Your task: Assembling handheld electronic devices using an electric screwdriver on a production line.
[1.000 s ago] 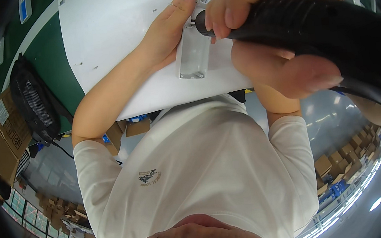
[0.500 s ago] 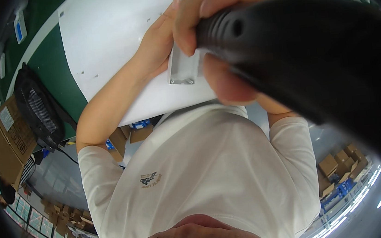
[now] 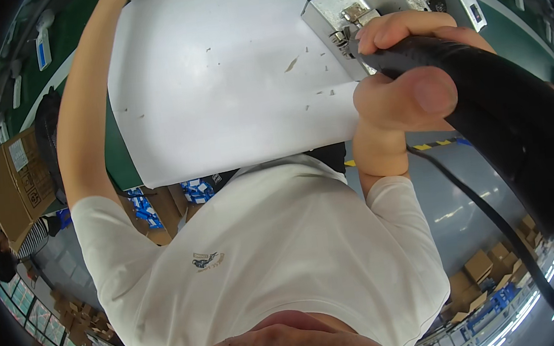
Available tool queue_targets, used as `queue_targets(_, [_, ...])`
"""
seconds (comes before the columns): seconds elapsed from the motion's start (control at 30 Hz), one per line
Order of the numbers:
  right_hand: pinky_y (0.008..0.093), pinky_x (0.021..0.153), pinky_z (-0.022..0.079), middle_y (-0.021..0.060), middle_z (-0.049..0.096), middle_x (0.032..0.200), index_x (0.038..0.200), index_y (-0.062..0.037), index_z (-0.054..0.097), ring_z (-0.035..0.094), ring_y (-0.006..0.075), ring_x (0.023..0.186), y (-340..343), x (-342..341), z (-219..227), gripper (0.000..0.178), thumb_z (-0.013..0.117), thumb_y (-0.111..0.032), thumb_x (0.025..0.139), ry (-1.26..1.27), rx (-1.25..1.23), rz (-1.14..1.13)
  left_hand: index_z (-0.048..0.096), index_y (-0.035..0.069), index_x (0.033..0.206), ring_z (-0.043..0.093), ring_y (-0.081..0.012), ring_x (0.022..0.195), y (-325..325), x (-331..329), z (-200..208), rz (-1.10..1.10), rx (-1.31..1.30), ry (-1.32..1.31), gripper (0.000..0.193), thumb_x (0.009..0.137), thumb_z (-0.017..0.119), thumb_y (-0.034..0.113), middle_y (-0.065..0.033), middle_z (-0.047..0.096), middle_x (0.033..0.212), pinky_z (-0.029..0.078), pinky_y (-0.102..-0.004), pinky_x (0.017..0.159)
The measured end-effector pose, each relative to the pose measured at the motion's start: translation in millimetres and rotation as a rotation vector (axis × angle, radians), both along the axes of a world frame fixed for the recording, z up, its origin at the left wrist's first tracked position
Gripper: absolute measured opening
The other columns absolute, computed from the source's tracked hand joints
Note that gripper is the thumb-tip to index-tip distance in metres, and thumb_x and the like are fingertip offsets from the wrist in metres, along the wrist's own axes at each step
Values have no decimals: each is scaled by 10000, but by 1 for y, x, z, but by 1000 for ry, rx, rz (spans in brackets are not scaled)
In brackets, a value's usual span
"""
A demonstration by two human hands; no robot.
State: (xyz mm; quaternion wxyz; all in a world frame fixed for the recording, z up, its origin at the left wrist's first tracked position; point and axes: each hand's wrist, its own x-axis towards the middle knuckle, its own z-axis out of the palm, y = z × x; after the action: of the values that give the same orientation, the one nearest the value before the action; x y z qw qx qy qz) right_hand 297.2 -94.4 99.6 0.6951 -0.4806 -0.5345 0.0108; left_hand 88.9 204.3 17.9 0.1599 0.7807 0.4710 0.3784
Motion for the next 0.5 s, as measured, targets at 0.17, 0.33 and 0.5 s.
queue_targets(0.17, [330, 422, 442, 114, 537, 700, 1089, -74, 474, 507, 199, 487, -1, 27, -11, 715, 408, -740, 835, 206, 120, 425, 441, -15, 1251, 468, -477, 1060, 29, 9, -4, 305, 146, 591, 465, 830, 576, 127, -275, 427, 1242, 420, -499, 898])
queue_targets(0.33, [323, 428, 423, 89, 501, 678, 1084, -76, 480, 477, 184, 476, -12, 15, -3, 698, 401, -726, 841, 361, 219, 571, 573, 29, 1070, 514, -433, 907, 22, 88, 17, 302, 429, 528, 290, 836, 548, 197, -244, 542, 1048, 442, -487, 782])
queue_targets(0.5, [315, 435, 415, 75, 482, 671, 1095, -71, 477, 463, 170, 471, -9, 11, -4, 702, 406, -721, 838, 372, 261, 547, 571, 45, 1078, 543, -409, 907, -36, 247, 1, -575, 271, 159, 265, 838, 548, 154, -211, 498, 1172, 489, -480, 766])
